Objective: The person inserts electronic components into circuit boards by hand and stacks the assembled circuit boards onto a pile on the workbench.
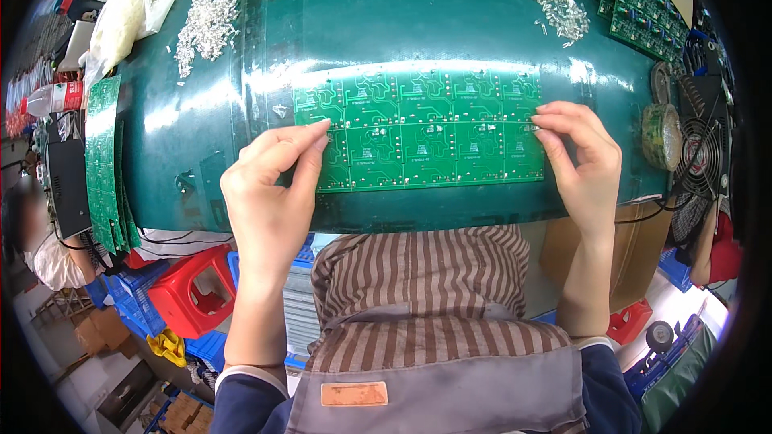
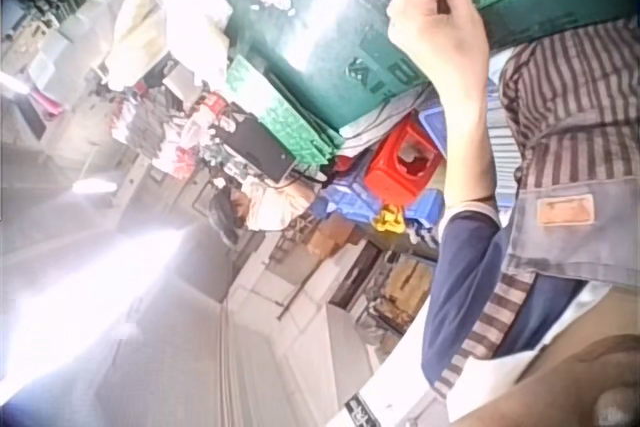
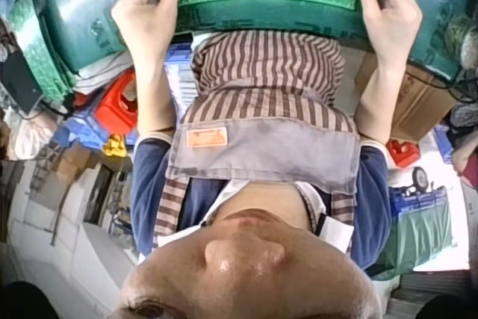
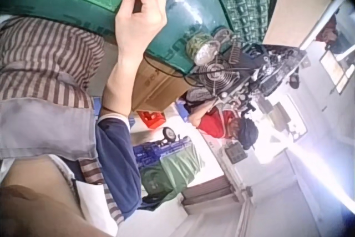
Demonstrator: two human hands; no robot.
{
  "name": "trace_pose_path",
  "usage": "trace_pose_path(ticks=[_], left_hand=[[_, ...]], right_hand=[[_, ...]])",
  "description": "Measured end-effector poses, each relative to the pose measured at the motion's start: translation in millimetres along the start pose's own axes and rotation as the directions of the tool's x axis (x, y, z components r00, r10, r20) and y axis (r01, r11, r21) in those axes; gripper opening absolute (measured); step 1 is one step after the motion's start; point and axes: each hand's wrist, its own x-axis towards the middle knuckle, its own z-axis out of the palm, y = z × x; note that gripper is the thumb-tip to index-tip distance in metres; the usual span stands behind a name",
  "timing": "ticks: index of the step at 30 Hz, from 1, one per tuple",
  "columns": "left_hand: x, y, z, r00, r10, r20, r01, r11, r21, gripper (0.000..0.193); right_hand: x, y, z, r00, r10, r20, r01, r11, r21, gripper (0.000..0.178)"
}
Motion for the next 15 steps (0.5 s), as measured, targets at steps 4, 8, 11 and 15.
trace_pose_path(ticks=[4,8,11,15], left_hand=[[-4.5,-5.6,5.7,0.989,0.031,-0.145,-0.022,0.998,0.061,0.015],[-2.9,-6.9,2.8,0.986,0.076,-0.15,-0.061,0.993,0.1,0.012],[-0.2,-5.0,1.1,0.988,0.1,-0.12,-0.085,0.989,0.119,0.012],[2.7,-1.8,-0.6,0.993,0.083,-0.088,-0.073,0.991,0.116,0.012]], right_hand=[[-0.3,-0.1,2.2,1.0,-0.012,-0.014,0.012,1.0,0.002,0.014],[-2.1,1.1,2.9,1.0,-0.002,-0.023,0.003,1.0,0.023,0.013],[-2.9,3.6,3.8,1.0,-0.008,-0.03,0.009,1.0,0.029,0.012],[-2.9,3.4,4.2,0.999,-0.006,-0.036,0.008,0.999,0.032,0.012]])
